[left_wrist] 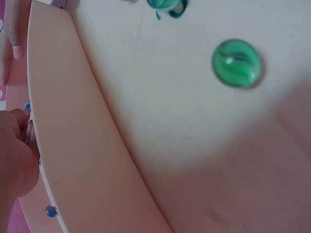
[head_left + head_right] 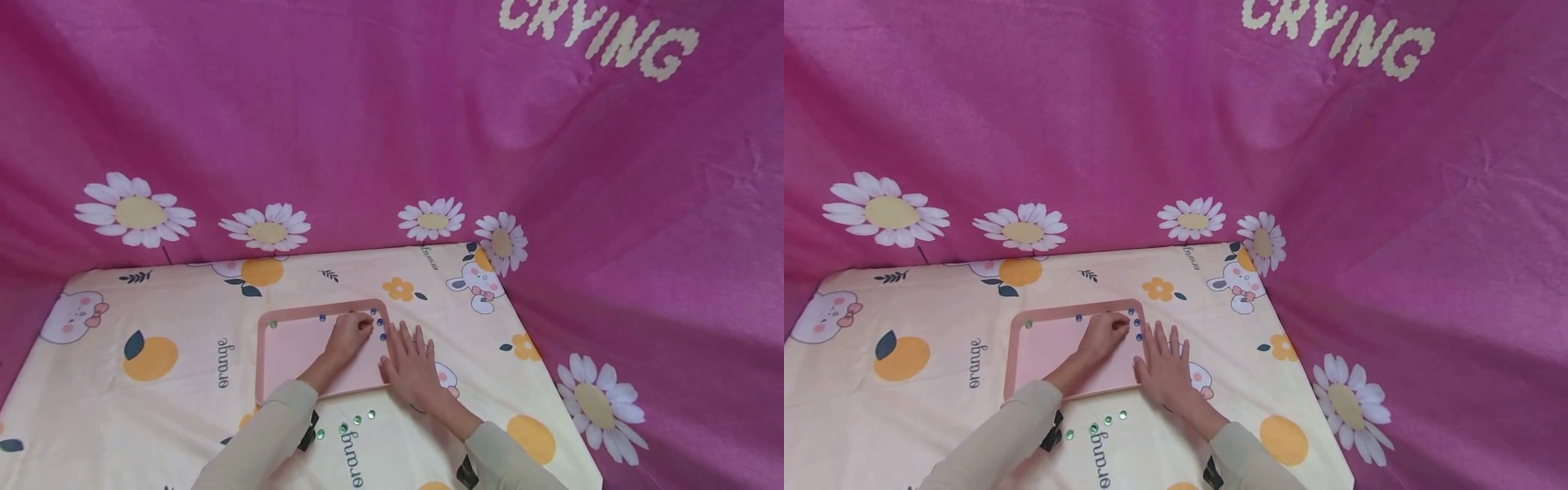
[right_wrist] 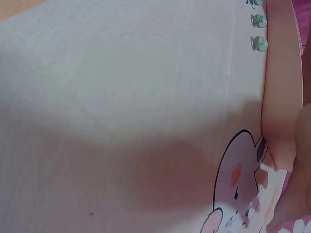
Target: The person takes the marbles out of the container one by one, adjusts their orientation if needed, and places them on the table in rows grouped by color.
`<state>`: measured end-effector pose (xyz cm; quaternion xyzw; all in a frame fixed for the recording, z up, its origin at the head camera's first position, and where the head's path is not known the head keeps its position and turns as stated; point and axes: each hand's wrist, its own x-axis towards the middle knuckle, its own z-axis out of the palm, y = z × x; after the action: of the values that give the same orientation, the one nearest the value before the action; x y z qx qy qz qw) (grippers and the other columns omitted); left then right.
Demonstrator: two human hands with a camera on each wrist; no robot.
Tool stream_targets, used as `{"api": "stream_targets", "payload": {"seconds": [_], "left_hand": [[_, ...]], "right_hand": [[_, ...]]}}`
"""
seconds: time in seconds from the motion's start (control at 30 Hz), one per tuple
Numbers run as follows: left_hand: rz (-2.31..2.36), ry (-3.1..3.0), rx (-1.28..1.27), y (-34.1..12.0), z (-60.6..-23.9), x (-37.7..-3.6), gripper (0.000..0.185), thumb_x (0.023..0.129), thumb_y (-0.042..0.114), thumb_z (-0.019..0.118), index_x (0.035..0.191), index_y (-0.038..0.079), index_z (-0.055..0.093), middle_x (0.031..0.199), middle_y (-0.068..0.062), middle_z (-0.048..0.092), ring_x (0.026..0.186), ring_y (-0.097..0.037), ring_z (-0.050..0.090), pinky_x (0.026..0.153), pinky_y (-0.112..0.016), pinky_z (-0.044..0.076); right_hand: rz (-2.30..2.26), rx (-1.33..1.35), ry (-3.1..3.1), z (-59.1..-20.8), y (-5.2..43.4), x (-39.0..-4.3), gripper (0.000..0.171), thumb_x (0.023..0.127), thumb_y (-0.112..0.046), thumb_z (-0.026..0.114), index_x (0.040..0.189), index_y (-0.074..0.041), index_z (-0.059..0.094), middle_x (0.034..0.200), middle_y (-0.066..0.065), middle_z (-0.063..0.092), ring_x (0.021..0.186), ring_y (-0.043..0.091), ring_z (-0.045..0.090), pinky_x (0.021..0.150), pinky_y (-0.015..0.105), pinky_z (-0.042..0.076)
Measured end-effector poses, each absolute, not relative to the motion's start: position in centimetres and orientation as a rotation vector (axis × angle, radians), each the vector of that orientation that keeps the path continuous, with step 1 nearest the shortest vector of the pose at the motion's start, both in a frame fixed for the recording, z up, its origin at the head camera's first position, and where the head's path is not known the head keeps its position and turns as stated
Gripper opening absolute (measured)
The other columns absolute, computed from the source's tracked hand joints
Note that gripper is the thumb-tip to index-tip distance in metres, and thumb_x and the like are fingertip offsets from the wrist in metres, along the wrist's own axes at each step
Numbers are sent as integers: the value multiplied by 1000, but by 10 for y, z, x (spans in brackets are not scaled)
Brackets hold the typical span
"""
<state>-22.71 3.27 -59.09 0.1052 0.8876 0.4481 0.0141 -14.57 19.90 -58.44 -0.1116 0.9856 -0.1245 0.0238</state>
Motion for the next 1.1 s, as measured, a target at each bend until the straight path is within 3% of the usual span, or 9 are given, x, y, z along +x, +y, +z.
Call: {"api": "stream_targets", "payload": {"seconds": [0.4,0.53,0.67,0.87,1.1], "left_hand": [[1501,2745,238,-8,-587,-210,18,89,2,72,108,0,74,94,-8,73,80,-15,64,74,-32,57],[1535,2754,192,-27,-579,-201,20,91,4,71,110,-1,73,99,-9,73,86,-18,67,80,-34,58],[1485,2783,136,-51,-563,-183,26,95,10,68,121,2,70,114,-11,70,103,-25,66,91,-41,54],[1116,3097,110,-96,-553,-155,39,99,18,62,135,4,59,139,-15,55,130,-36,47,104,-54,42],[820,3123,79,-128,-568,-131,70,96,25,63,152,-3,31,159,-25,22,144,-44,20,114,-62,20]], "right_hand": [[-369,-348,3042,-582,202,-147,68,105,-47,34,161,-17,12,166,12,10,149,42,4,114,65,7],[-381,-367,3045,-582,202,-148,67,105,-47,33,161,-16,14,166,12,11,149,43,4,114,67,8],[-384,-372,3025,-584,199,-147,67,105,-47,32,161,-16,13,166,13,10,149,43,3,114,67,7],[-387,-396,3041,-583,195,-146,66,105,-44,36,160,-13,18,164,16,14,148,47,6,113,68,10],[-372,-380,3053,-580,196,-146,68,104,-44,40,161,-14,17,165,13,12,149,44,6,114,66,8]]}}
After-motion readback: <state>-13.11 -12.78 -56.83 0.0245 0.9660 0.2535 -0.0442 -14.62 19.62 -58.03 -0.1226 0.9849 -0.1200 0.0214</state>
